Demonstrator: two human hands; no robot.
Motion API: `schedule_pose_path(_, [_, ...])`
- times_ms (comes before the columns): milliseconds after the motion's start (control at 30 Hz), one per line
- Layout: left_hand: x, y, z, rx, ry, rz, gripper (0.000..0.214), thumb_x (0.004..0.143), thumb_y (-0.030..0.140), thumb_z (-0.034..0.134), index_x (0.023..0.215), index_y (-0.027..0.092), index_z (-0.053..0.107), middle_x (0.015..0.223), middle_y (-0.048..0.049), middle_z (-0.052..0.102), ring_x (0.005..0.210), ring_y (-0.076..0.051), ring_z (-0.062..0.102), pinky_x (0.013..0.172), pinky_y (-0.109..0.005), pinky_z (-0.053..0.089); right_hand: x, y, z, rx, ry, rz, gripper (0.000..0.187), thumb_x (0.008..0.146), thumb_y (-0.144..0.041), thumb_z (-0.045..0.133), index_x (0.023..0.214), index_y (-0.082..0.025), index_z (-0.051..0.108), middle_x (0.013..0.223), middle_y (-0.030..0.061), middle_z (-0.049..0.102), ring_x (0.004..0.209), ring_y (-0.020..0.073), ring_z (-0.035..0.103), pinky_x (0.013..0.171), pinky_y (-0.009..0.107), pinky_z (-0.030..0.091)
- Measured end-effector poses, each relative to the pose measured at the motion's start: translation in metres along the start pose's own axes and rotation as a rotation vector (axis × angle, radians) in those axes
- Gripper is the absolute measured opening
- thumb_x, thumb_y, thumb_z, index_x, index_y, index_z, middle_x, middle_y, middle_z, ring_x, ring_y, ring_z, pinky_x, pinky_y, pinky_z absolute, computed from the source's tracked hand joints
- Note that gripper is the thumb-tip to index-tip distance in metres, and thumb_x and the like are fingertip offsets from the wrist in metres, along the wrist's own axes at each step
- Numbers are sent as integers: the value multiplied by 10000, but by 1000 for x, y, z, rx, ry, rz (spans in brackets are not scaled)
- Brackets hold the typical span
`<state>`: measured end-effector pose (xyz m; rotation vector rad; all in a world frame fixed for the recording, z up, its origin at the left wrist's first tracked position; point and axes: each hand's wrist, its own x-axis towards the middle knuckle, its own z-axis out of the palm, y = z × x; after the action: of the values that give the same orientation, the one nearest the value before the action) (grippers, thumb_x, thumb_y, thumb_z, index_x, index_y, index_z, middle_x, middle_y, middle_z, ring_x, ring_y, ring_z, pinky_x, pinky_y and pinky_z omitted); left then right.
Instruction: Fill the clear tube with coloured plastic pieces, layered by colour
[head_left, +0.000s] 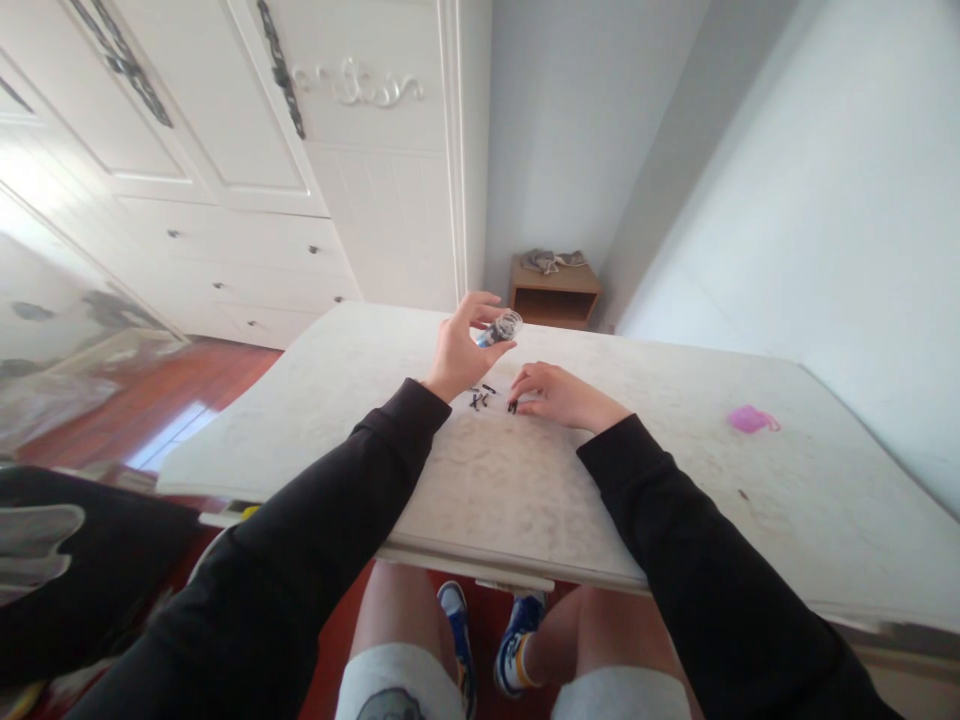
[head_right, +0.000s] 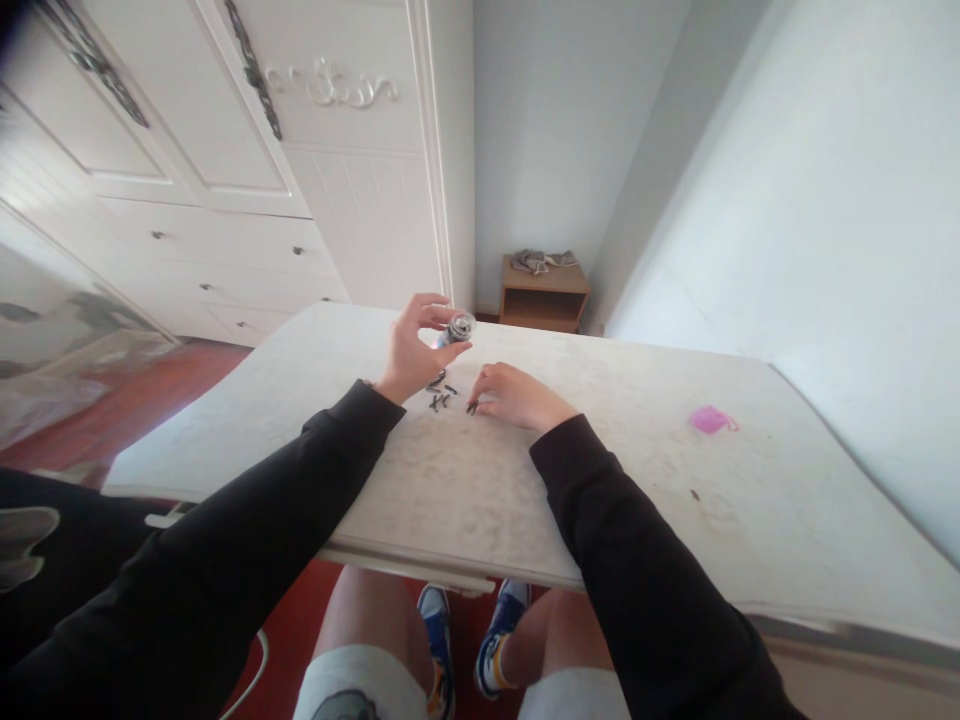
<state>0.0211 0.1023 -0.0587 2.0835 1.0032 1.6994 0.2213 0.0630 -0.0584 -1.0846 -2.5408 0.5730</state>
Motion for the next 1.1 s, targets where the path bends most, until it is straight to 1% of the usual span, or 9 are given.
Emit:
schedule_pose_path(133, [-1, 0, -1, 2, -24, 47, 608, 678, 95, 854, 1203, 210, 569, 1056, -43, 799, 955, -194, 760, 855, -345, 602, 5, -5, 6, -115, 28, 22, 135, 831, -50, 718, 814, -184, 728, 963, 67, 665, 1023, 238, 622, 950, 370, 487])
schedule_pose_path(233, [-1, -1, -1, 23, -41, 45, 599, 676, 94, 852, 1197, 210, 579, 1061, -48, 799, 954, -199, 761, 862, -352, 598, 6, -5, 7, -173, 85, 65, 145, 875, -49, 650, 820, -181, 671, 949, 77, 673, 983, 236, 617, 898, 356, 480])
schedule_pose_path(367, [-2, -1, -2, 44, -87, 44, 595, 674, 96, 856, 1197, 215, 598, 1076, -49, 796, 972, -201, 755, 891, -355, 592, 3, -6, -3, -114, 392, 168, 117, 963, -125, 558, 893, -192, 624, 840, 51, 672, 771, 204, 587, 742, 330, 438])
schedule_pose_path(433, [-3, 0, -2, 54, -125, 53, 591, 674, 93, 856, 1197, 218, 611, 1079, -48, 793, 983, -202, 752, 906, -352, 586, 2, -8, -8, -57, 559, 151, 104, 980, -173, 552, 899, -200, 613, 802, 35, 659, 726, 191, 573, 707, 320, 422])
schedule_pose_path(533, [-4, 1, -3, 57, -190, 73, 582, 685, 94, 845, 1208, 219, 621, 1064, -46, 791, 989, -204, 751, 901, -339, 581, 1, -11, -11, -7, 686, 81, 125, 972, -208, 580, 854, -204, 620, 796, 31, 648, 741, 186, 590, 713, 315, 435])
schedule_pose_path(733, [-5, 1, 0, 2, -273, 127, 599, 704, 101, 836, 1240, 225, 600, 1047, -39, 795, 974, -194, 760, 867, -310, 582, 3, -16, -6, -20, 723, -8, 89, 942, -186, 635, 862, -200, 669, 843, 44, 686, 780, 196, 613, 764, 335, 467])
schedule_pose_path(867, [-5, 0, 0, -9, -269, 137, 604, 704, 118, 844, 1245, 226, 598, 1031, -39, 793, 951, -195, 765, 851, -311, 588, 4, -19, -4, -19, 732, 23, 97, 943, -191, 650, 847, -210, 653, 842, 40, 679, 799, 205, 614, 777, 348, 481])
schedule_pose_path(967, [-6, 2, 1, -26, -261, 135, 602, 709, 128, 846, 1247, 222, 592, 1040, -43, 796, 940, -188, 766, 856, -313, 588, 4, -20, -3, -46, 737, -21, 158, 973, -211, 625, 820, -213, 666, 883, 59, 667, 880, 226, 619, 836, 378, 495])
schedule_pose_path(1100, [-6, 3, 1, -20, -223, 117, 606, 716, 129, 843, 1255, 226, 583, 1042, -39, 798, 937, -181, 763, 863, -320, 585, 3, -23, -4, -95, 780, -55, 194, 1015, -241, 545, 913, -219, 708, 952, 82, 627, 964, 247, 602, 884, 411, 504])
